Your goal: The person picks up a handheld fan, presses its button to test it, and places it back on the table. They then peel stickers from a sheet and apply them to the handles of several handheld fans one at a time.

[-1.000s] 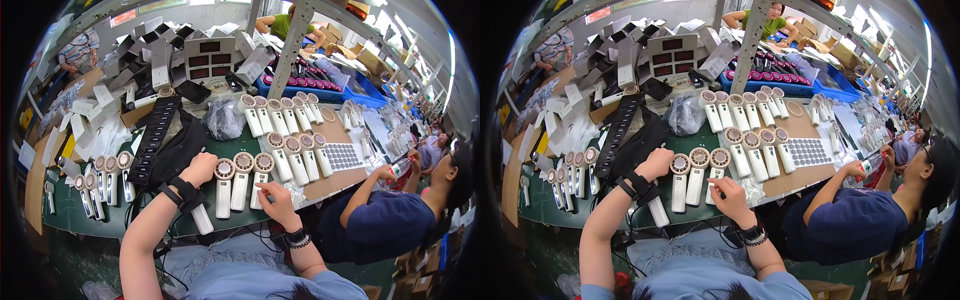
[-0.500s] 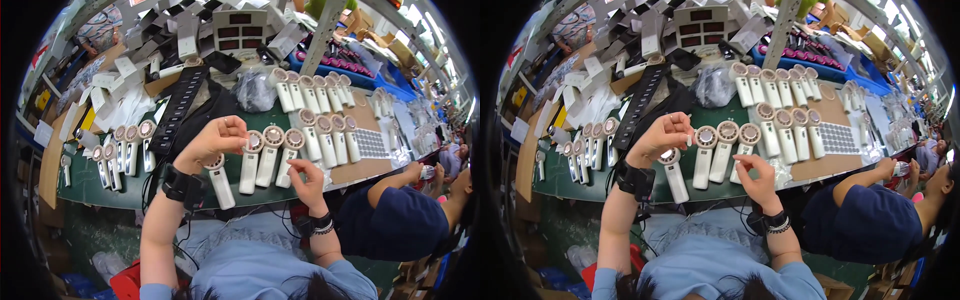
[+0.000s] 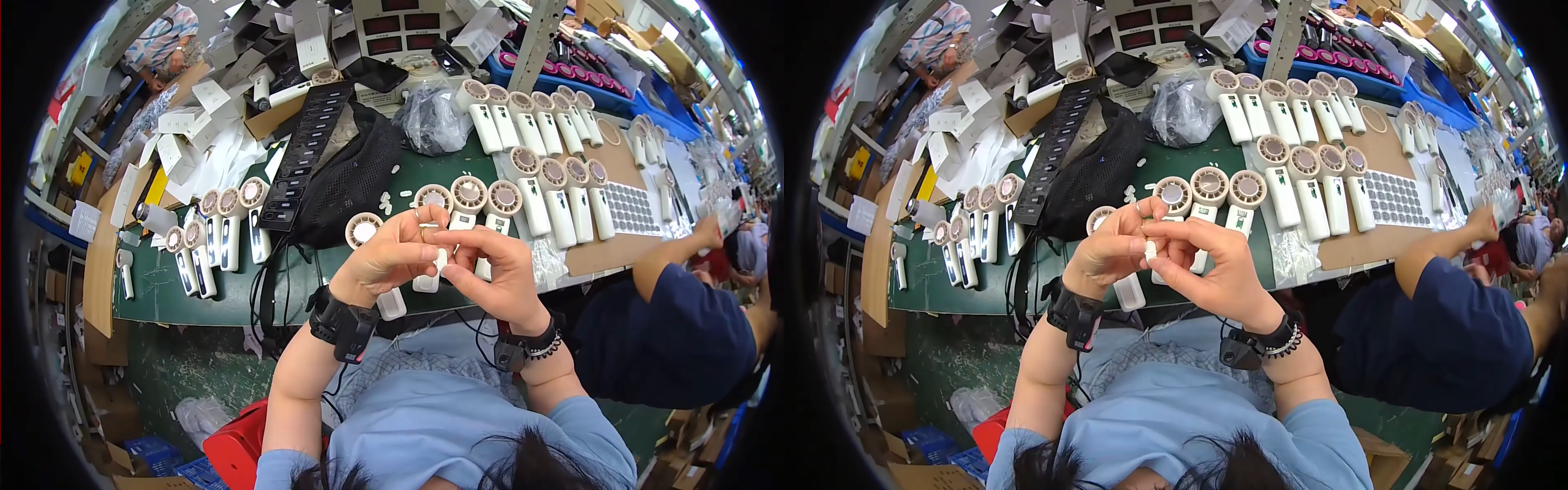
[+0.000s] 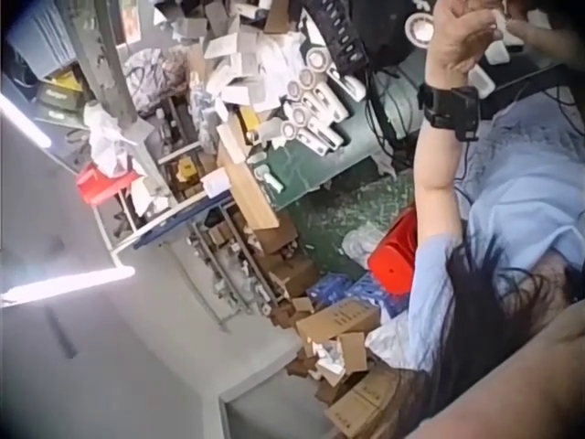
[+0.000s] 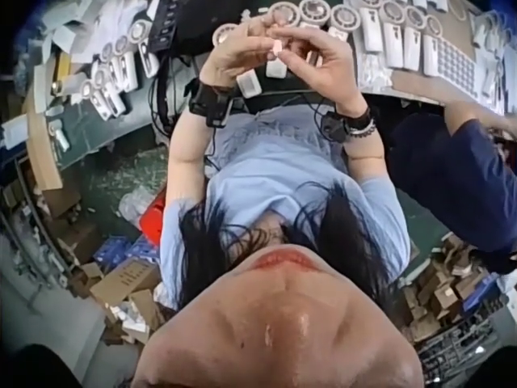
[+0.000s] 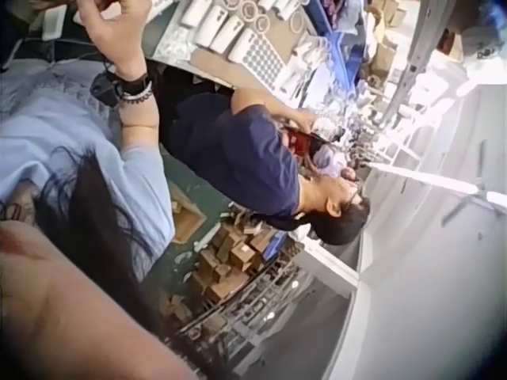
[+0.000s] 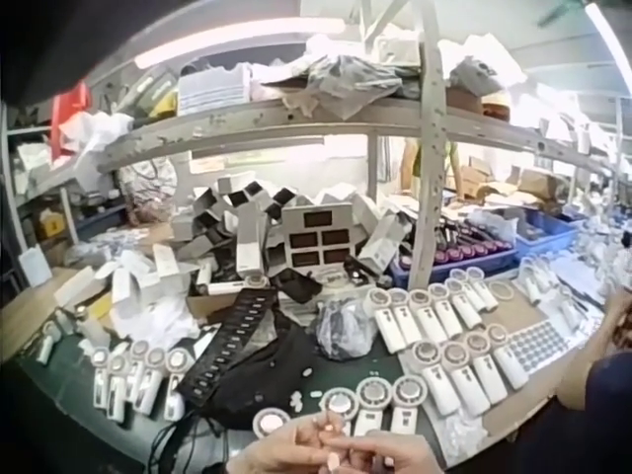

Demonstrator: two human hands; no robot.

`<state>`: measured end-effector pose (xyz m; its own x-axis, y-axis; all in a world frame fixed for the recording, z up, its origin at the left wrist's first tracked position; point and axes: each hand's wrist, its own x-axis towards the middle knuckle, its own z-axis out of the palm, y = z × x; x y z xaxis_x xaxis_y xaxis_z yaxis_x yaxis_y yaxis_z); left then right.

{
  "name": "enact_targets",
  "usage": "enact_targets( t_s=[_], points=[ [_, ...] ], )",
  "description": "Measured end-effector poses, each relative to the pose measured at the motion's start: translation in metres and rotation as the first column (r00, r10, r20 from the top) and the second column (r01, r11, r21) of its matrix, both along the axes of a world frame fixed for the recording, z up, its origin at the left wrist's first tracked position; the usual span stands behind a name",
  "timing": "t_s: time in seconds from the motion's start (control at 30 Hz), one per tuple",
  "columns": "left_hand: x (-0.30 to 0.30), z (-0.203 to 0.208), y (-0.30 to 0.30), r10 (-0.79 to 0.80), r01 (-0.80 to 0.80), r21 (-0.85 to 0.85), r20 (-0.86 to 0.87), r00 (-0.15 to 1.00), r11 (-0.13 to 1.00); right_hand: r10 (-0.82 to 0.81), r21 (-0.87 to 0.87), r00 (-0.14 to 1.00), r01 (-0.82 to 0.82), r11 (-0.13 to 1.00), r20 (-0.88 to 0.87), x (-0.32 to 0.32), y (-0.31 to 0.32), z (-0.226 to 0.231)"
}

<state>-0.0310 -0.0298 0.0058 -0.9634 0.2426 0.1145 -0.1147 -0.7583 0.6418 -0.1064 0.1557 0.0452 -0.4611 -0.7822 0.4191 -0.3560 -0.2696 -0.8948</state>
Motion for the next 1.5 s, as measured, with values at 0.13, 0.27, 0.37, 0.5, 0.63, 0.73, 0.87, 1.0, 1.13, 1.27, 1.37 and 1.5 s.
enact_targets(
  t_s=[0.13, 0.27, 0.37, 0.5, 0.63, 0.73, 0.87, 1.0, 1.13, 1.27, 1.37, 1.5],
  points=[
    [0.000, 0.002, 0.008, 0.106, -0.102, -0.064, 0.070, 0.992, 0.993, -0.089, 0.026, 0.996, 0.088, 0.996, 0.008, -0.002, 0.001, -0.008],
    [0.000, 0.001, 0.024, 0.292, -0.282, -0.077, 0.191, 0.937, 0.956, -0.200, -0.025, 0.979, 0.199, 0.980, -0.033, -0.011, 0.002, -0.024],
    [-0.004, -0.002, 0.033, 0.374, -0.325, -0.253, 0.181, 0.910, 0.912, -0.235, -0.009, 0.966, 0.237, 0.971, 0.106, -0.026, 0.013, -0.040],
    [-0.006, -0.005, 0.047, 0.370, -0.294, -0.728, -0.059, 0.927, 0.620, -0.304, 0.114, 0.898, 0.282, 0.953, 0.318, -0.072, 0.042, -0.054],
    [-0.011, -0.022, 0.067, 0.108, -0.452, -0.891, -0.445, 0.889, 0.050, -0.350, 0.284, 0.891, 0.269, 0.920, 0.289, -0.096, 0.050, -0.071],
    [-0.018, -0.032, 0.078, -0.071, -0.566, -0.802, -0.564, 0.823, -0.190, -0.360, 0.370, 0.897, 0.254, 0.894, 0.255, -0.098, 0.047, -0.077],
    [-0.023, -0.039, 0.084, -0.177, -0.601, -0.732, -0.577, 0.797, -0.322, -0.383, 0.422, 0.881, 0.247, 0.872, 0.276, -0.100, 0.042, -0.083],
    [-0.024, -0.041, 0.084, -0.193, -0.574, -0.742, -0.542, 0.818, -0.347, -0.382, 0.432, 0.888, 0.249, 0.867, 0.257, -0.105, 0.041, -0.087],
    [-0.024, -0.041, 0.082, -0.189, -0.567, -0.747, -0.537, 0.822, -0.346, -0.360, 0.484, 0.907, 0.220, 0.847, 0.218, -0.111, 0.039, -0.083],
    [-0.024, -0.041, 0.082, -0.186, -0.563, -0.750, -0.533, 0.825, -0.348, -0.334, 0.515, 0.936, 0.232, 0.825, 0.114, -0.111, 0.038, -0.078],
    [-0.024, -0.041, 0.080, -0.191, -0.563, -0.746, -0.532, 0.825, -0.354, -0.337, 0.495, 0.941, 0.310, 0.812, -0.036, -0.105, 0.036, -0.078],
    [-0.024, -0.041, 0.079, -0.203, -0.564, -0.754, -0.526, 0.826, -0.337, -0.341, 0.358, 0.909, 0.409, 0.839, -0.240, -0.097, 0.039, -0.083]
  ],
)
